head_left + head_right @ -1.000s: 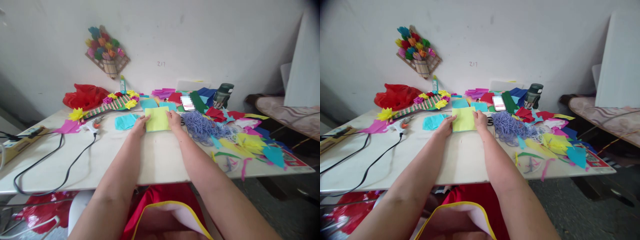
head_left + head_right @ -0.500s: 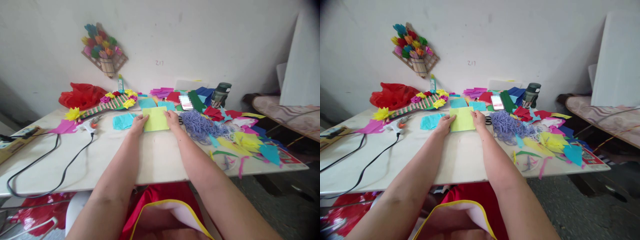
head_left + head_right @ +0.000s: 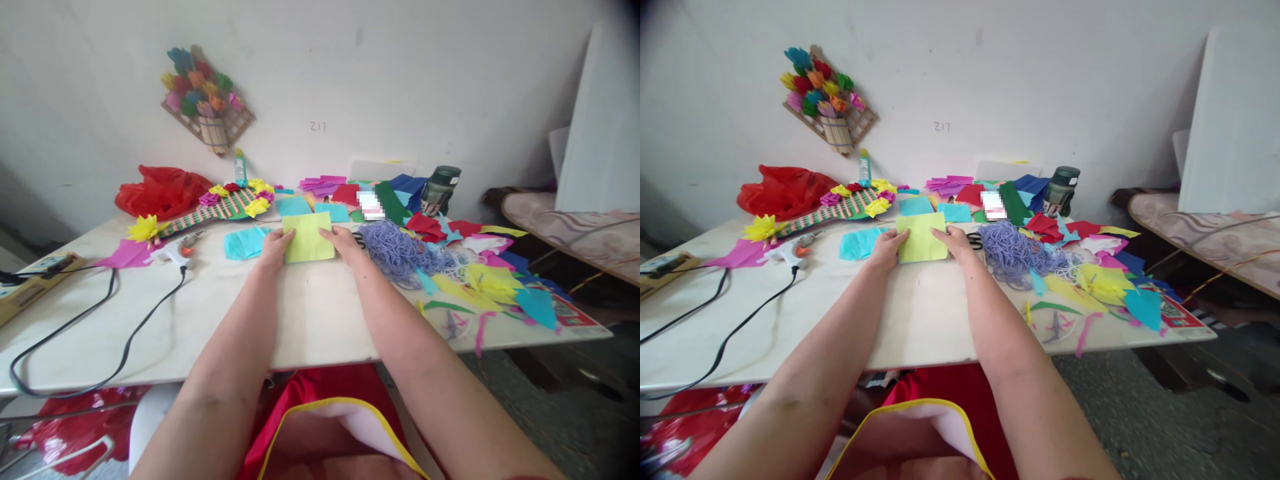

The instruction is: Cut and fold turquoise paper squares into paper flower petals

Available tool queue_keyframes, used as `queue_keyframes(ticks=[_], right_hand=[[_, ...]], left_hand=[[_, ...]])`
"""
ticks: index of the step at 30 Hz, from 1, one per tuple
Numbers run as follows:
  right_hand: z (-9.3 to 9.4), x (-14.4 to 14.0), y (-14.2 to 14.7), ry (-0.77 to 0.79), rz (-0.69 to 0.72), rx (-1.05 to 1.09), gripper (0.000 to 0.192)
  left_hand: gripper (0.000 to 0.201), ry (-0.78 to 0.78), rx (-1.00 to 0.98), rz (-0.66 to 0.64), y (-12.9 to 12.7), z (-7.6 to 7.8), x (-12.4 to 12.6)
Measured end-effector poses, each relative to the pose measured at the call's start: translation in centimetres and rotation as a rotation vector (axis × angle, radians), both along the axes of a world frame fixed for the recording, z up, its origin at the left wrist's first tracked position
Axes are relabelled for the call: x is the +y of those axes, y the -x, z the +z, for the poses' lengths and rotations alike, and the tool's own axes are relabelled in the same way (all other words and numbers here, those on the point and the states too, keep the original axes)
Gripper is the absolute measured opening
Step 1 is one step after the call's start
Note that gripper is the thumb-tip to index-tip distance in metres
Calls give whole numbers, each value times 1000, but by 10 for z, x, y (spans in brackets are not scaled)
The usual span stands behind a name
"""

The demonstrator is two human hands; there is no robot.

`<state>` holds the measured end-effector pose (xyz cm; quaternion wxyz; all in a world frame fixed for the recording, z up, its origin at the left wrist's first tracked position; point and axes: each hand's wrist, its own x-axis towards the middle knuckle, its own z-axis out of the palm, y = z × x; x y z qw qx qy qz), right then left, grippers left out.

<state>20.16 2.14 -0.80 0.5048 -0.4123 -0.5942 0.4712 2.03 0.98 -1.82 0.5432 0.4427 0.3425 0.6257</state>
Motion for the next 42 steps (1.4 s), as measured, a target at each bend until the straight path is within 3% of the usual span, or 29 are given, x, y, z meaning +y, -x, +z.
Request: queue_keyframes(ticks=[4, 12, 22, 34, 42], right_hand=[[-1, 1, 3, 113, 42, 89, 33], [1, 0, 3, 111, 23, 108, 24], [0, 0, 5, 138, 75, 121, 28], [0, 0, -1, 130, 126, 140, 30], [-2, 1, -2, 54, 31, 4, 31]], left_hand=[[37, 2, 2, -14, 0, 0, 1], [32, 39, -39, -35, -1, 4, -5], [32, 273, -151, -202, -5, 19, -21], [27, 238, -58, -176, -5, 14, -19], [27, 229, -45, -162, -3, 12, -16]])
